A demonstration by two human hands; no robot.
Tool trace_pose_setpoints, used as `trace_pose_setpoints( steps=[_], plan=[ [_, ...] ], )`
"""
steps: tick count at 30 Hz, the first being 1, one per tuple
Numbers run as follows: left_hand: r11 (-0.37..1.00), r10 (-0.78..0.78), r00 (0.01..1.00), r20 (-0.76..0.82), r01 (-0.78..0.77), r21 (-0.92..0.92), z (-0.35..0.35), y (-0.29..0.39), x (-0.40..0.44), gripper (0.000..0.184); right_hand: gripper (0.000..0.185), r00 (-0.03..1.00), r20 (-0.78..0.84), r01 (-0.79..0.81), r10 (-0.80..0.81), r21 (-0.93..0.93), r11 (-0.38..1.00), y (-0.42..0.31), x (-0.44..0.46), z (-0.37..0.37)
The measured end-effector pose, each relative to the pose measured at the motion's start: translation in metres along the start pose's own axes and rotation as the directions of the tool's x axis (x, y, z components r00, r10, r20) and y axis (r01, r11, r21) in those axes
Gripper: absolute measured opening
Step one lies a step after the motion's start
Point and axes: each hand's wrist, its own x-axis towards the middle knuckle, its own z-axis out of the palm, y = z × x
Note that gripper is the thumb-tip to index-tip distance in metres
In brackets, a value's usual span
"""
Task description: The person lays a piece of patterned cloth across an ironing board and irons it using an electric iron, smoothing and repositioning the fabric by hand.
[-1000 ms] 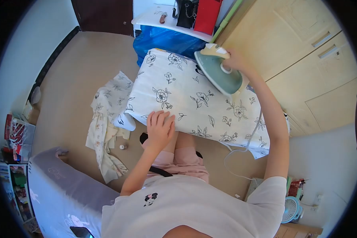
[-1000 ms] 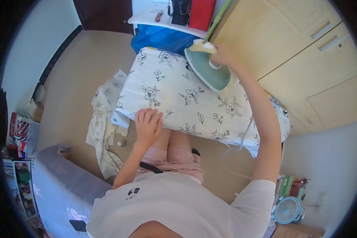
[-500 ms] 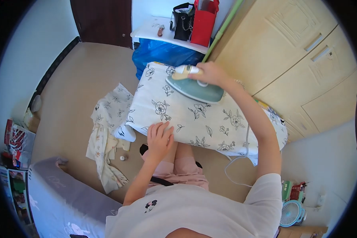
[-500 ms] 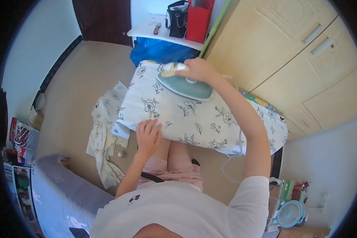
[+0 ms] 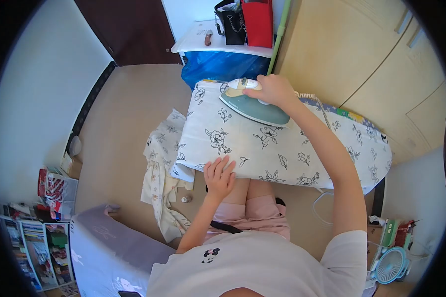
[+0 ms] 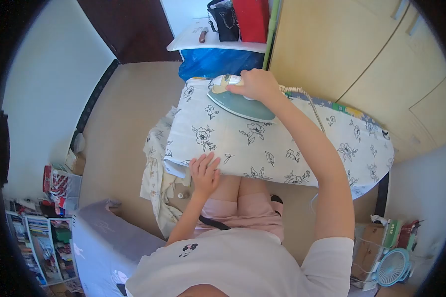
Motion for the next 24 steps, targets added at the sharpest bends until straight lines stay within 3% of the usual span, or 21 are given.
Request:
trace_pose_setpoints(
  steps=[3, 5, 8, 9, 12, 15, 16, 18, 22, 24],
  plan=[
    [1.000, 0.003, 1.000, -0.021, -0.003, 0.007, 0.005, 0.000, -0.001, 0.027, 0.062, 1.000, -0.014, -0.013, 0.013, 0.028, 1.000, 0.004, 0.001, -0.001],
    [1.000, 0.005, 1.000, -0.026, -0.004, 0.010, 0.005, -0.002, -0.002, 0.027, 0.058, 0.985, 0.058, 0.166, -0.164, -0.019, 0.986, 0.009, -0.002, -0.004],
    [1.000, -0.011, 1.000, -0.002, 0.010, -0.014, 0.007, -0.002, -0.004, 0.027, 0.060, 0.964, 0.082, 0.259, -0.254, -0.066, 0.964, 0.013, -0.005, -0.005],
    [1.000, 0.000, 1.000, -0.012, 0.000, 0.001, 0.007, -0.003, -0.004, 0.028, 0.060, 0.964, 0.093, 0.256, -0.250, -0.059, 0.965, 0.012, -0.006, -0.001],
    [0.999, 0.017, 1.000, -0.022, -0.016, 0.027, 0.009, -0.005, -0.005, 0.028, 0.060, 0.998, -0.034, 0.054, -0.056, -0.054, 0.997, 0.011, 0.003, 0.006],
    [0.999, 0.014, 1.000, -0.026, -0.013, 0.039, 0.009, -0.004, -0.005, 0.028, 0.060, 0.999, -0.036, -0.003, 0.002, -0.029, 1.000, 0.013, 0.007, 0.005],
    [0.999, 0.013, 0.999, -0.029, -0.011, 0.040, 0.008, -0.004, -0.004, 0.028, 0.060, 0.999, -0.034, -0.002, 0.001, -0.027, 1.000, 0.016, 0.007, 0.003],
    [0.999, 0.006, 1.000, -0.024, -0.005, 0.043, 0.008, -0.003, -0.005, 0.027, 0.060, 0.975, 0.059, 0.216, -0.214, -0.033, 0.976, 0.021, 0.002, -0.002],
    [0.999, 0.003, 0.999, -0.035, -0.002, 0.038, 0.010, -0.003, -0.005, 0.027, 0.064, 0.966, 0.106, 0.243, -0.237, -0.052, 0.969, 0.023, -0.001, -0.001],
    [0.999, 0.006, 1.000, -0.030, -0.005, 0.045, 0.011, -0.004, -0.005, 0.026, 0.062, 0.997, -0.064, 0.043, -0.045, -0.039, 0.998, 0.022, 0.006, 0.007]
  ],
)
